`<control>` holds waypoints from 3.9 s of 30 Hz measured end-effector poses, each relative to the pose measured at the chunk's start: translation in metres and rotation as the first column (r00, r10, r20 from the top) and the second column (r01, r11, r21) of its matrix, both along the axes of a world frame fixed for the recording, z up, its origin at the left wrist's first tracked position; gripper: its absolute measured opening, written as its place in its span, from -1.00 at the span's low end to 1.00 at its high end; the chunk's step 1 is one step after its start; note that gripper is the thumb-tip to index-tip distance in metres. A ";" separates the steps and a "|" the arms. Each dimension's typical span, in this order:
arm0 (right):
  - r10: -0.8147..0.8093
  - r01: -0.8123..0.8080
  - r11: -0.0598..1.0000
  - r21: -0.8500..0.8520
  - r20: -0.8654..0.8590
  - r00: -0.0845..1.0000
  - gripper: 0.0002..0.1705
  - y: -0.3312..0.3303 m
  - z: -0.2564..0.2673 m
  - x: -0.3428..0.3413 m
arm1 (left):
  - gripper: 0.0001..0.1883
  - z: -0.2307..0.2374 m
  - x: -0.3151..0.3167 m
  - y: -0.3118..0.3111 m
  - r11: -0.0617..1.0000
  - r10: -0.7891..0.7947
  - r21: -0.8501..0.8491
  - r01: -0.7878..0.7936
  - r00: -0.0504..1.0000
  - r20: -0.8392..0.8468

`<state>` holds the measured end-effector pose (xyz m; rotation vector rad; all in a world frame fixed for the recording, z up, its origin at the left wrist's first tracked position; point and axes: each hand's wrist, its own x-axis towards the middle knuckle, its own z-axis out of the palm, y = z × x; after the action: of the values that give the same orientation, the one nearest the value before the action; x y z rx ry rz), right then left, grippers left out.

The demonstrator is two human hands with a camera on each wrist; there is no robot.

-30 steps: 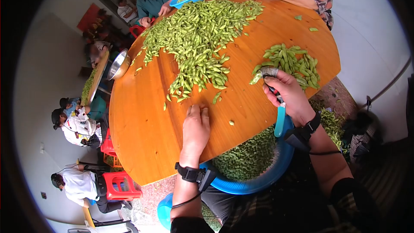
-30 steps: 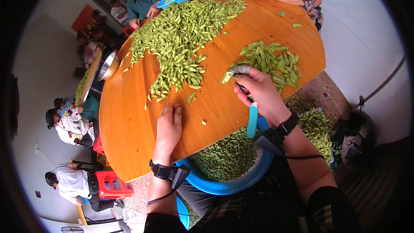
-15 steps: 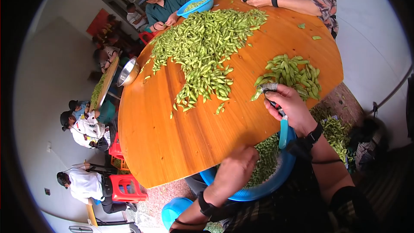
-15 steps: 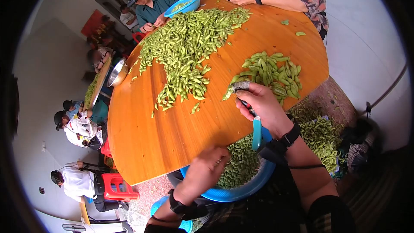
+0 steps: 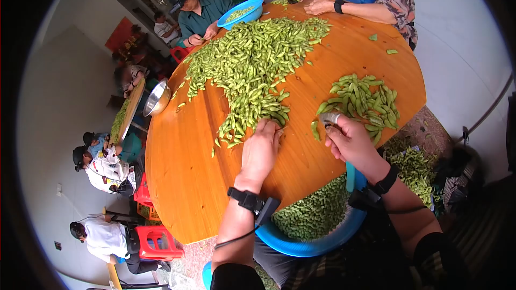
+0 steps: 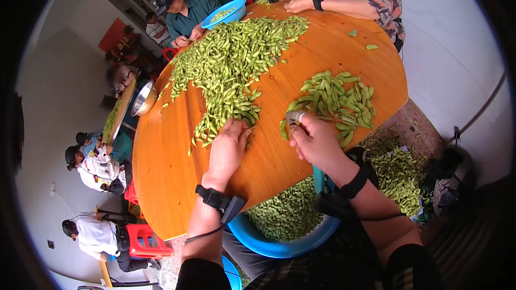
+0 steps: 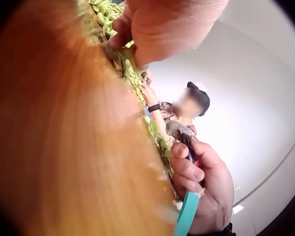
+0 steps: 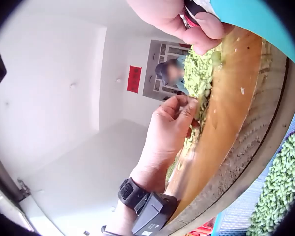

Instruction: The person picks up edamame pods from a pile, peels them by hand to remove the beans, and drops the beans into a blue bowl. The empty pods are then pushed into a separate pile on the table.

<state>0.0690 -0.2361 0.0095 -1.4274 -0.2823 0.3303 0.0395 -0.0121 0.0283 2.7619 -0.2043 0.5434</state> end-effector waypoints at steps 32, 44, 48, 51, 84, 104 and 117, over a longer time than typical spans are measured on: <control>0.162 -0.145 0.985 0.099 -0.201 0.966 -0.87 0.038 0.007 -0.027 | -0.93 -0.032 -0.030 -0.016 0.456 -0.334 -0.885 0.098 0.940 -0.068; 0.247 -0.241 0.969 0.052 -0.238 0.939 -0.85 0.030 0.017 -0.017 | -0.79 -0.024 -0.023 -0.005 0.155 -0.423 -0.980 -0.123 0.889 -0.178; 0.116 -0.120 0.987 -0.110 -0.043 0.992 -0.87 0.038 0.005 -0.022 | -0.77 -0.016 -0.024 -0.016 0.143 -0.397 -0.971 -0.192 0.888 -0.234; 0.001 0.041 0.988 -0.152 0.271 0.963 -0.88 0.046 0.008 -0.031 | -0.72 -0.025 -0.026 -0.013 0.443 -0.372 -0.892 -0.088 0.887 -0.273; -0.145 0.141 0.984 -0.107 -0.028 0.989 -0.84 -0.035 -0.006 0.020 | -0.80 0.021 -0.126 -0.048 0.916 -0.320 -0.321 0.240 0.921 -0.222; 0.242 -0.246 0.969 -0.037 -0.088 0.966 -0.80 -0.014 0.013 -0.017 | -0.85 -0.008 -0.043 -0.039 0.618 -0.083 -0.760 -0.200 0.945 -0.316; 0.292 -0.300 0.953 -0.053 -0.118 0.949 -0.85 -0.003 0.013 -0.030 | -0.60 -0.015 -0.054 -0.058 0.867 -0.098 -0.494 0.064 0.994 -0.043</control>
<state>0.0389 -0.2387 0.0223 -1.4307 -0.4001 0.6682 -0.0143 -0.0700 0.0132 2.2560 -0.1404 0.4103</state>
